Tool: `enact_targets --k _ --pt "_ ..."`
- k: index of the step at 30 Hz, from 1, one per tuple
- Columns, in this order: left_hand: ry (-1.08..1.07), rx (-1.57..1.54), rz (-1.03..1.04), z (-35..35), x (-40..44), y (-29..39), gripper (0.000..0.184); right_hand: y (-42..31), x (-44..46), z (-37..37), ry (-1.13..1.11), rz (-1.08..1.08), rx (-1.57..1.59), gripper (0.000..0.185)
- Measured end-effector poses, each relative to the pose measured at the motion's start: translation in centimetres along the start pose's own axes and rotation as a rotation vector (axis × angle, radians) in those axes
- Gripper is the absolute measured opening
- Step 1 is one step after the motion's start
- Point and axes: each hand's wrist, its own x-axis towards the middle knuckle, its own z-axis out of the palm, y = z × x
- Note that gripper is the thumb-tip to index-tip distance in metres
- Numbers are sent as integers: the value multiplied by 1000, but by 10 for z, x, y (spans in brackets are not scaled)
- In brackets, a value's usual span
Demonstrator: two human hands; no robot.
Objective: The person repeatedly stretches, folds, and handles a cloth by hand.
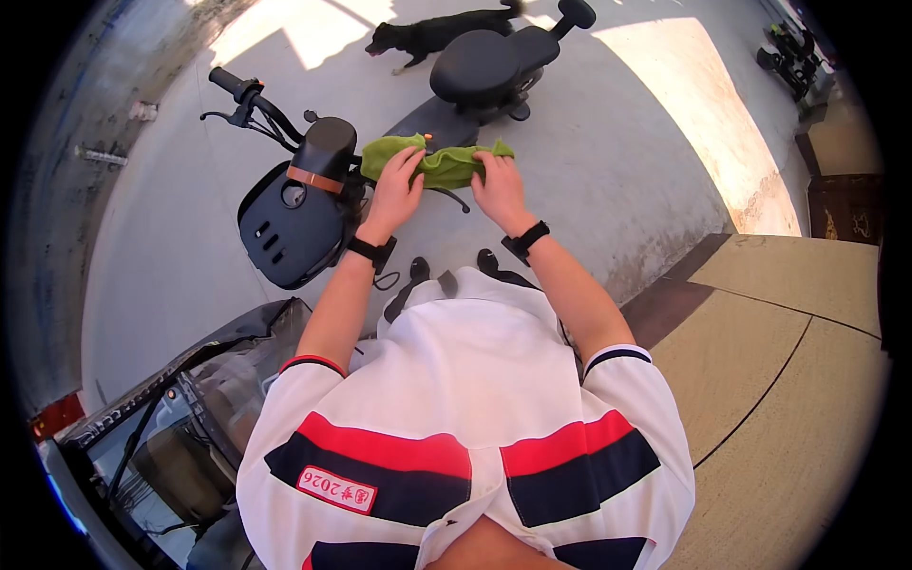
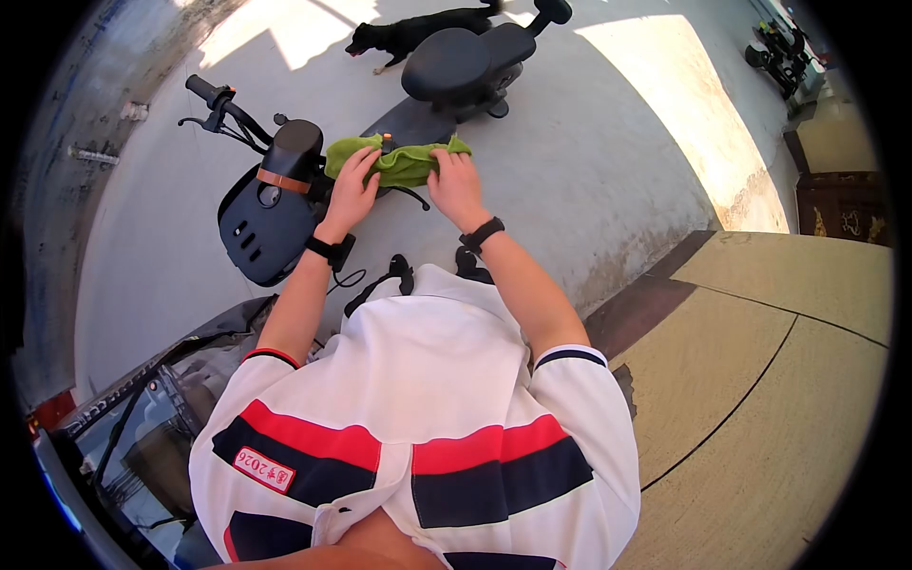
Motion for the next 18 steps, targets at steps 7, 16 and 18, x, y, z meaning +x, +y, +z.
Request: enact_targets --k 7,16,18 --pt "75 21 -116 7 -16 10 43 8 1 -1 -52 -40 80 36" --pt "233 142 -230 23 -28 29 40 14 1 -4 -68 -189 183 32" --pt "216 148 -249 22 -31 31 38 9 0 -1 -81 -221 225 32"
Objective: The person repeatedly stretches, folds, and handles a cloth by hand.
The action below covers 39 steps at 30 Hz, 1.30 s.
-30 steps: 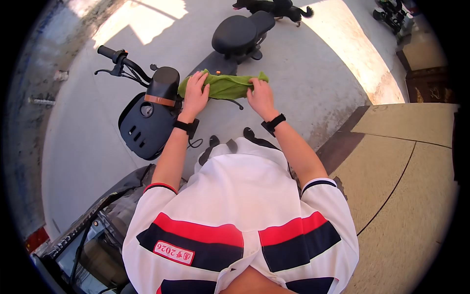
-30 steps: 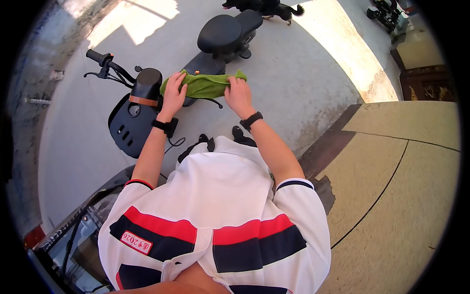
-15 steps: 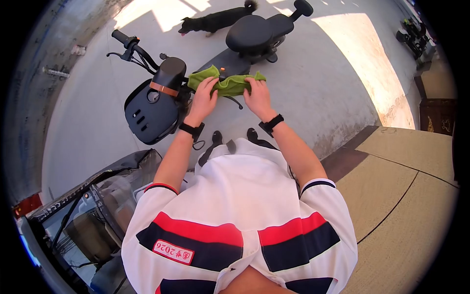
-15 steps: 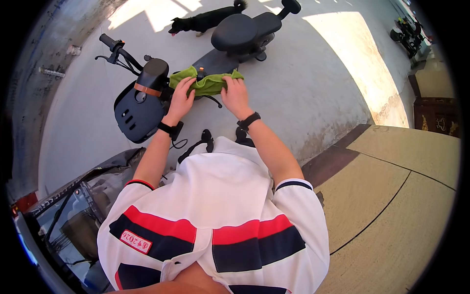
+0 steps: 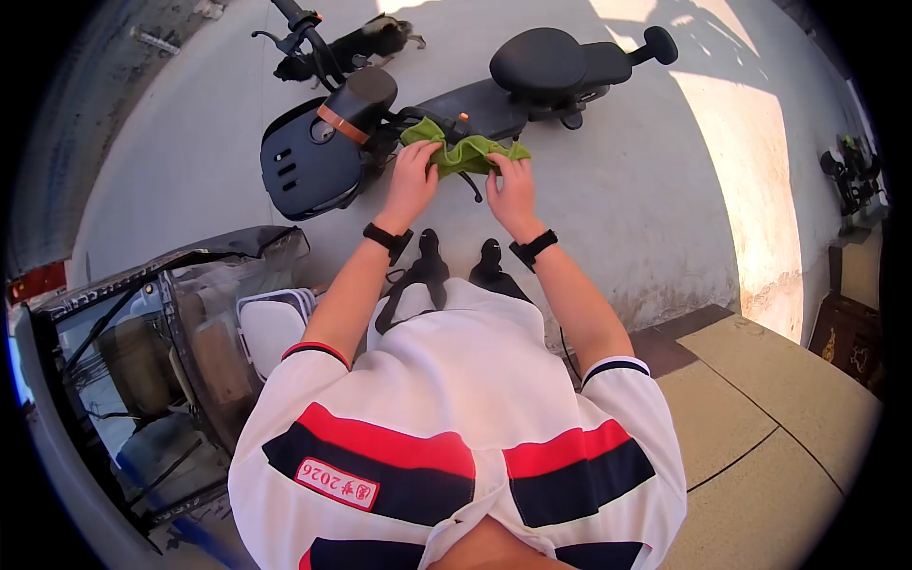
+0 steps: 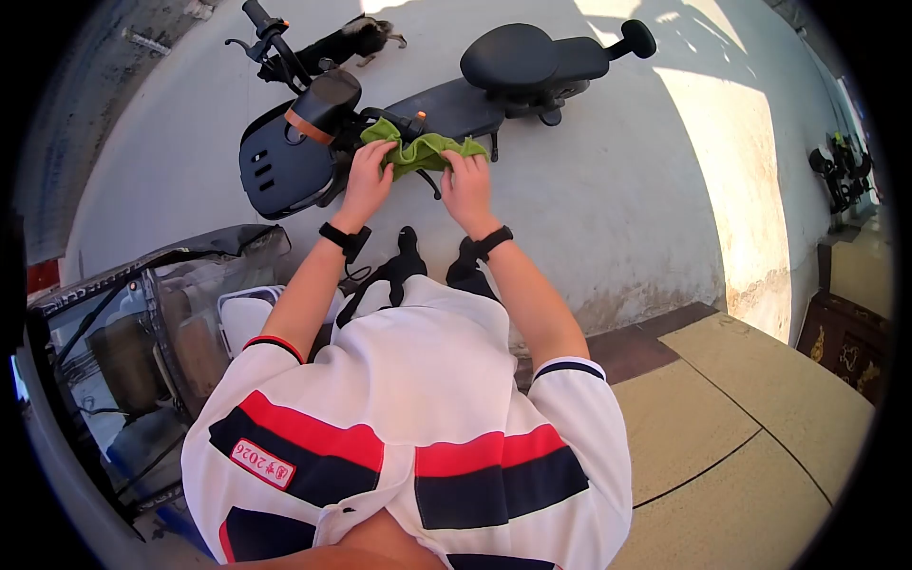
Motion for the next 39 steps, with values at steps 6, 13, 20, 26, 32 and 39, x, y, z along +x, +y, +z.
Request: enact_targets --k 6,13,20,26,32,39 --pt "-18 -191 -126 -21 -7 -19 29 -21 1 19 -32 -60 125 28" --pt "165 -225 -265 -69 -23 -51 29 -33 11 50 -63 52 83 31" --pt "191 -148 -316 -98 -54 -84 23 -47 27 65 -130 118 -135 44" --pt "178 -191 -345 -95 -64 -104 18 -47 23 61 -223 220 -41 39" --pt "127 -305 -238 -70 -48 -94 16 -27 -8 42 -204 221 -67 40" --pt "88 -399 -160 -29 -24 -60 19 -19 -36 0 -273 391 -116 35"
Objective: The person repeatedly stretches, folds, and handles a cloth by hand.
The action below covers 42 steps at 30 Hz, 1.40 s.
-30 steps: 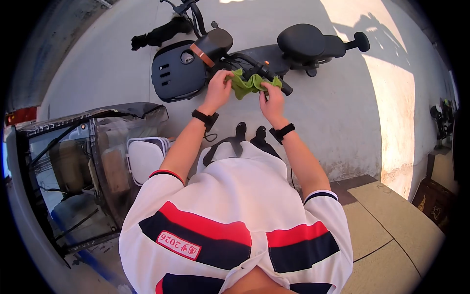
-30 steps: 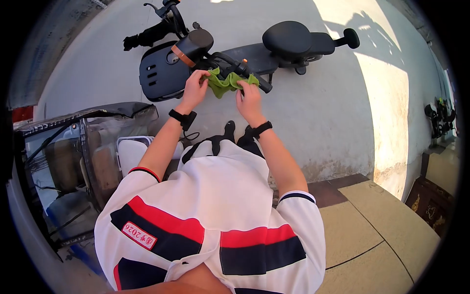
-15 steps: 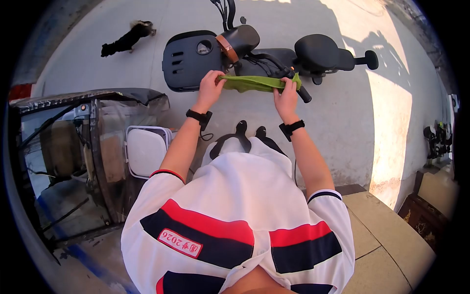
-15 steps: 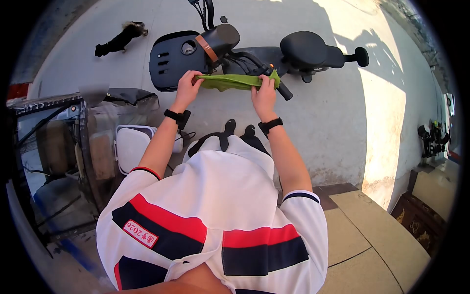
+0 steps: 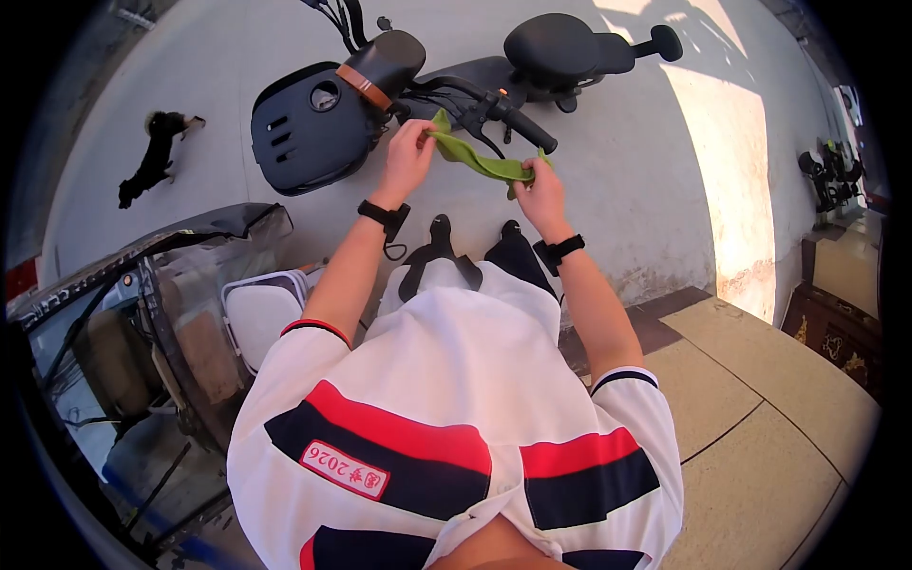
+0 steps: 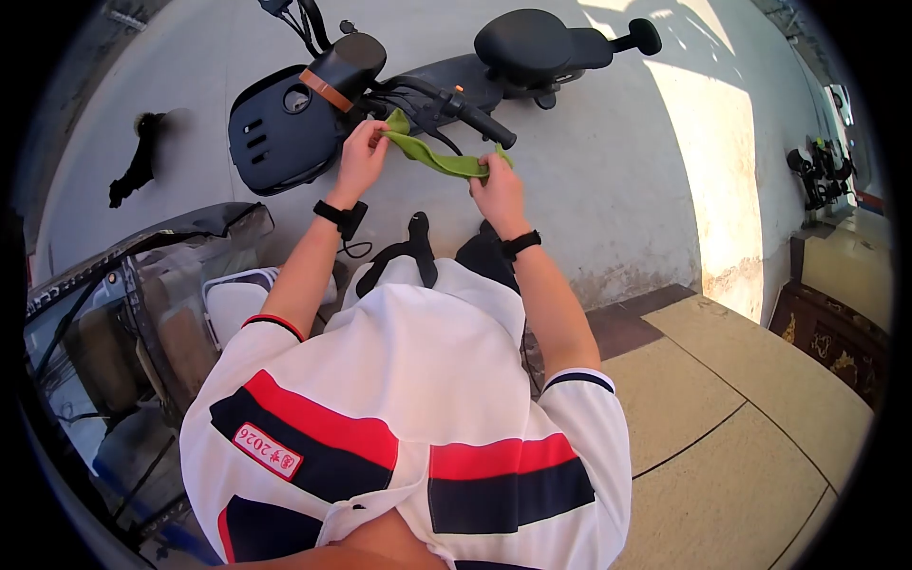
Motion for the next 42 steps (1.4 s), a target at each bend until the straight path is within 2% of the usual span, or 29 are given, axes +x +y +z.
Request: enact_targets --k 2,5,8,11,14,23,26,29,32,35,38,42 --pt "45 -11 -7 11 8 9 20 11 5 -5 120 -52 63 34" --pt "158 36 8 23 20 20 19 18 23 -21 195 -38 208 32" --pt "205 97 -13 35 29 29 18 34 38 -37 260 -140 238 31" --pt "200 204 -58 62 29 22 18 57 45 -55 264 -180 251 30" --pt "312 232 -69 88 23 34 16 83 49 -73 237 -154 287 25" --pt "252 357 -206 123 -5 45 16 113 63 -100 104 -131 383 17" --pt "234 349 -297 127 -10 56 14 117 68 -77 58 -113 503 18" --pt "236 254 -360 124 -16 50 14 97 74 -73 -3 -152 473 18" --pt "313 209 -339 117 -16 61 14 71 83 -70 -31 -243 483 17" --pt "466 167 -240 107 -10 55 13 44 90 -72 -57 -288 477 16" --pt "522 271 -201 88 0 64 11 36 105 -60 -62 -400 448 17" --pt "529 307 -317 68 2 57 10 19 118 -58 -114 -432 422 19"
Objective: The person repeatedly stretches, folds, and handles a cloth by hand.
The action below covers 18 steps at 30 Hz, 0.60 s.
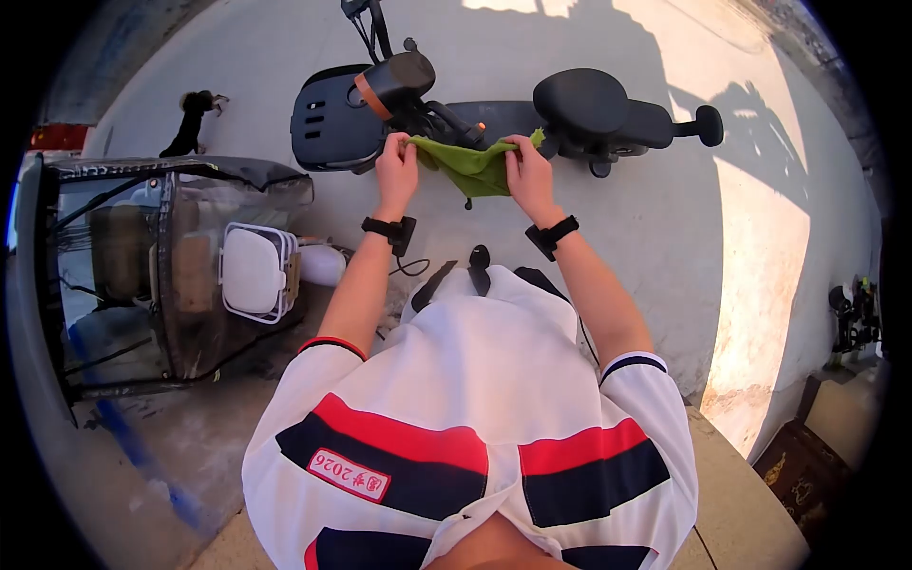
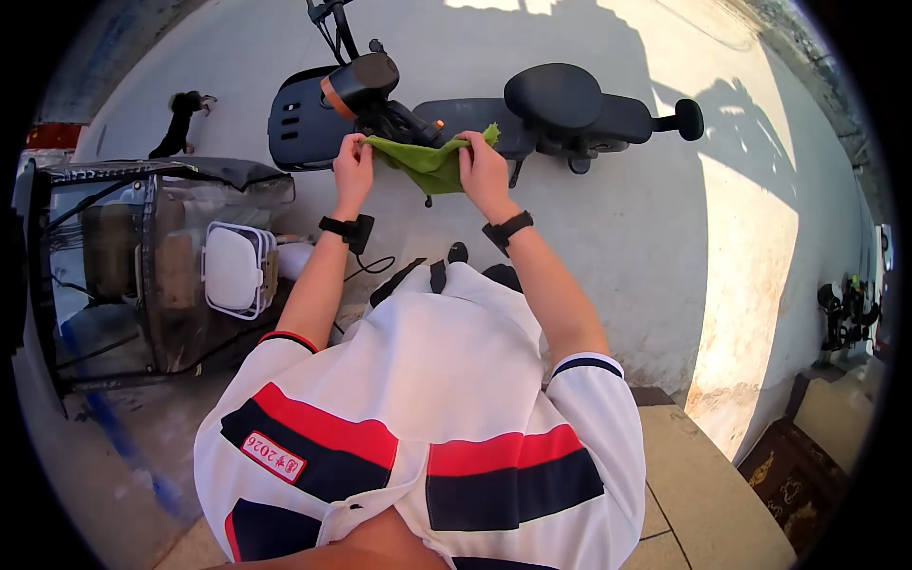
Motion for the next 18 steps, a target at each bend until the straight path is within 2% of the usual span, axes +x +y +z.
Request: enact_targets --k 2,8,11,18 --pt "-9 -56 -28 0 4 -9 10 3 5 2 -52 5 -42 22" --pt "-29 -189 70 3 3 3 15 11 19 7 -173 -75 -51 37" --pt "-47 -153 142 10 4 5 17 14 34 13 -405 -66 -9 46" --pt "-84 -53 73 38 -3 33 23 20 61 6 -604 -158 5 53"
